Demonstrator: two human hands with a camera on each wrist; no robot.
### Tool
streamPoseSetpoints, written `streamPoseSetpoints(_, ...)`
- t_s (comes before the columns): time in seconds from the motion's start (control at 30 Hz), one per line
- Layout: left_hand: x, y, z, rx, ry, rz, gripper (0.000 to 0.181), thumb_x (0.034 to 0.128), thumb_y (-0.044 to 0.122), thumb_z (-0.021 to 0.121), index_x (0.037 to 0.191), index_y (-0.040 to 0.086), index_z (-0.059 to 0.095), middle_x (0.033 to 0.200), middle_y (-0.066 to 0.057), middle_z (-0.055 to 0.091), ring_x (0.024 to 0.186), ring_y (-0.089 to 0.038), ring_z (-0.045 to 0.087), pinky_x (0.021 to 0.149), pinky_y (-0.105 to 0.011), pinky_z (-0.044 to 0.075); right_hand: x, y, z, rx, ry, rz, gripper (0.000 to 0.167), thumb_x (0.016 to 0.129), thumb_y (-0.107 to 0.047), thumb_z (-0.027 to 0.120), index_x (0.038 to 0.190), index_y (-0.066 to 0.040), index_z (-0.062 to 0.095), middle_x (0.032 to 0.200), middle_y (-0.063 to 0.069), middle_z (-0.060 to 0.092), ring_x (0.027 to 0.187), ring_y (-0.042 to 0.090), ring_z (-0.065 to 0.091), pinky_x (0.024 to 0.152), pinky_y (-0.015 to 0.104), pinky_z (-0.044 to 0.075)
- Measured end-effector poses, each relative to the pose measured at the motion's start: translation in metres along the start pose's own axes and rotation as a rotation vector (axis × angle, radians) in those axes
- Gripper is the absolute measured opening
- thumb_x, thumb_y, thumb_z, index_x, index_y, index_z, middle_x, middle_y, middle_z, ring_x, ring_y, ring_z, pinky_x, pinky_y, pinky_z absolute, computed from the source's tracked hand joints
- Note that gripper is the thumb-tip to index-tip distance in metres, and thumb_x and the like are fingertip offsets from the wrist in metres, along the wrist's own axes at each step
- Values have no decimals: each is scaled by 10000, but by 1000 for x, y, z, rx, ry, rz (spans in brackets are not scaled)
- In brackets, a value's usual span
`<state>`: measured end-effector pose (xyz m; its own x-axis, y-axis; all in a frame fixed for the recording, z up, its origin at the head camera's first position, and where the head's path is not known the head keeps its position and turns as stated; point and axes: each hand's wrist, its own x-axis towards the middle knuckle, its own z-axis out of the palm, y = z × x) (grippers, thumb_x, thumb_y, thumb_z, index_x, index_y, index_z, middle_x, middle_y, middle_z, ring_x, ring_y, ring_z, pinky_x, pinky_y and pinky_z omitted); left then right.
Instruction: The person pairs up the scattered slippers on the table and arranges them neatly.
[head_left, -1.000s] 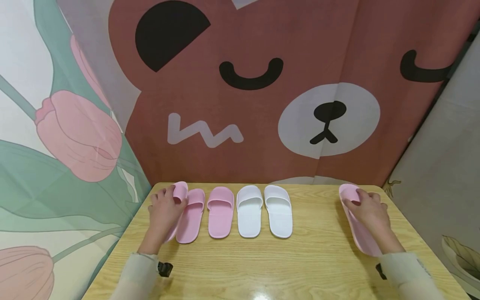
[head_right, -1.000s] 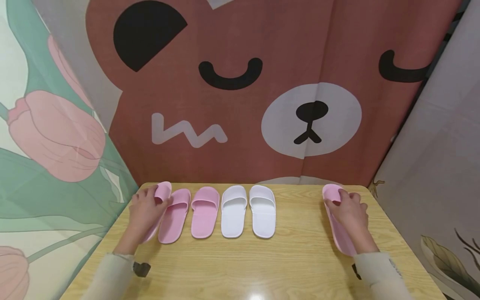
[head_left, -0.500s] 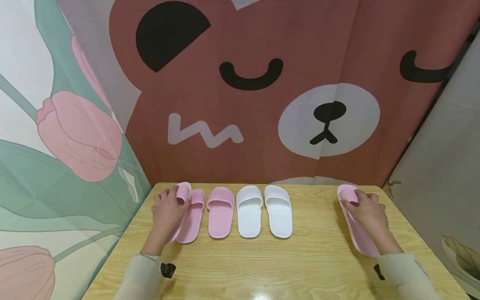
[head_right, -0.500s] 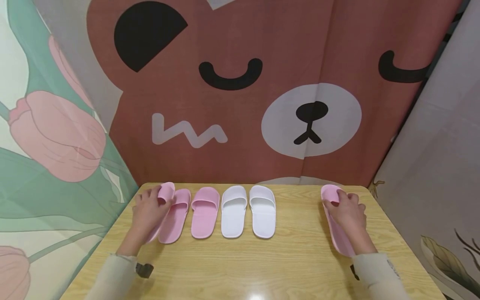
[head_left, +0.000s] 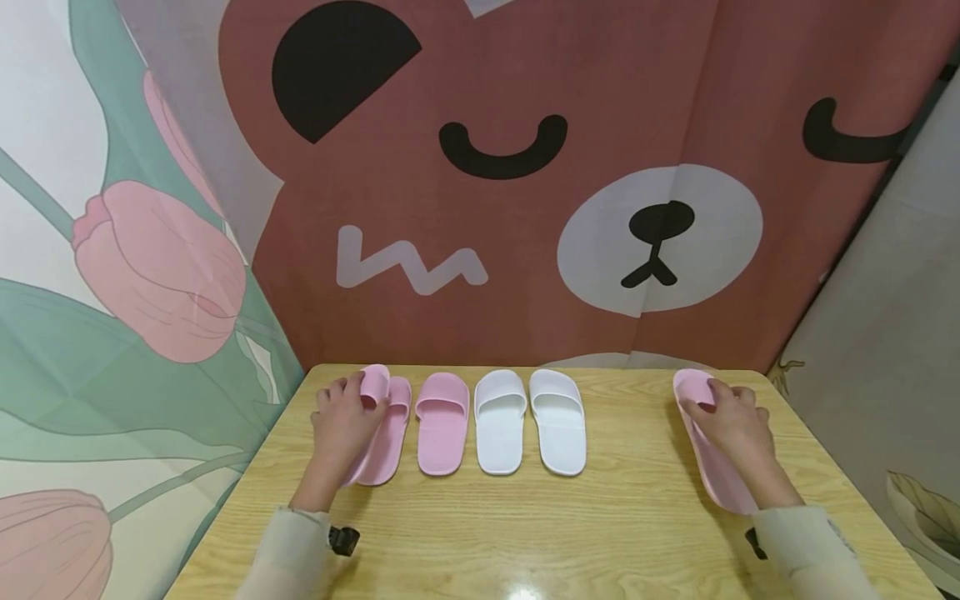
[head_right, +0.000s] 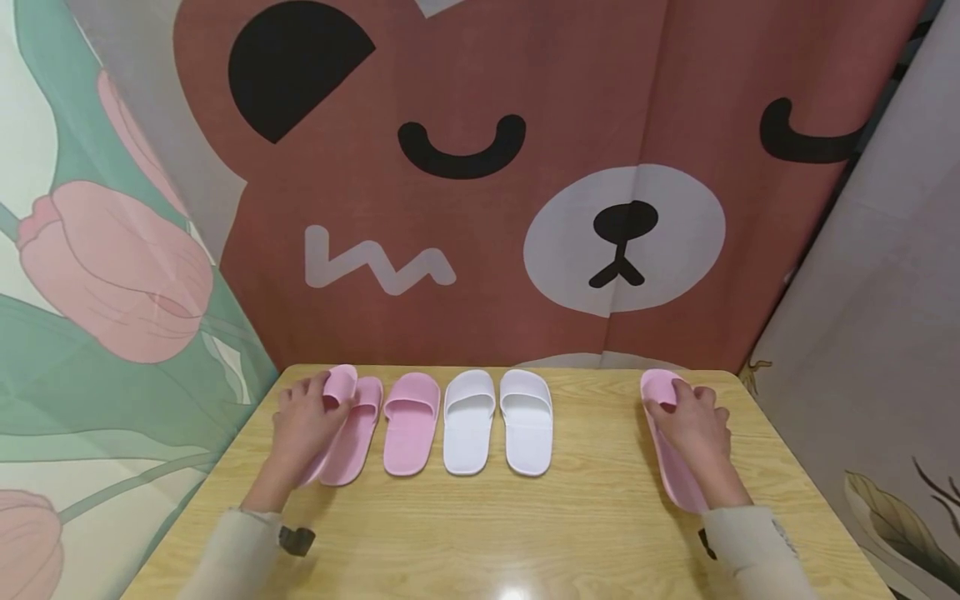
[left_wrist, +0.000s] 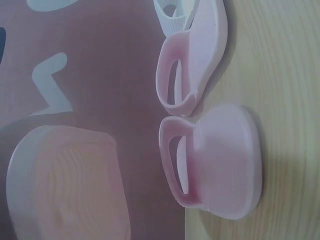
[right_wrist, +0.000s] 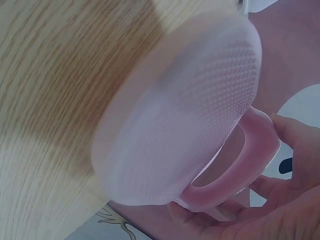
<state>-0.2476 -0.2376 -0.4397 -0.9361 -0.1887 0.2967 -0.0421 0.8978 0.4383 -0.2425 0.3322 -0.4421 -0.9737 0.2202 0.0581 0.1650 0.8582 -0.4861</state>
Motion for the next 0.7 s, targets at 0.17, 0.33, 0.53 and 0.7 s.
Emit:
streamPoseSetpoints(0.17,-1,4,3,-3,-18,-5,764,912,488,673,1499,66,428,1436,-285,424,1300,-480,343,932,-693,361,1,1,2,-4,-2,-14,885,979,-599,513,1547,35,267,1407,461,233,1139,690,329,813,743,383)
streamPoseSetpoints(0.33,-2,8,5,-5,-36,-16,768,910,486,678,1501,68,423,1447,-279,418,1300,-474,344,939,-688,362,1,1,3,-9,-17,-7,891,976,-604,514,1552,27,260,1413,456,232,1151,695,323,810,747,386)
streamPoseSetpoints(0.53,-2,13,6,-12,-30,-2,774,901,479,683,1507,76,421,1440,-278,422,1301,-479,344,929,-675,369,2,-2,5,-13,-15,-7,893,970,-607,518,1550,24,267,1416,451,236,1156,692,327,817,742,389)
streamPoseSetpoints(0.7,-3,16,8,-19,-23,6,767,894,466,690,1502,78,430,1433,-272,432,1313,-479,337,929,-677,369,2,-4,7,-12,-25,-4,905,967,-618,513,1557,20,258,1421,452,233,1158,682,331,826,736,395)
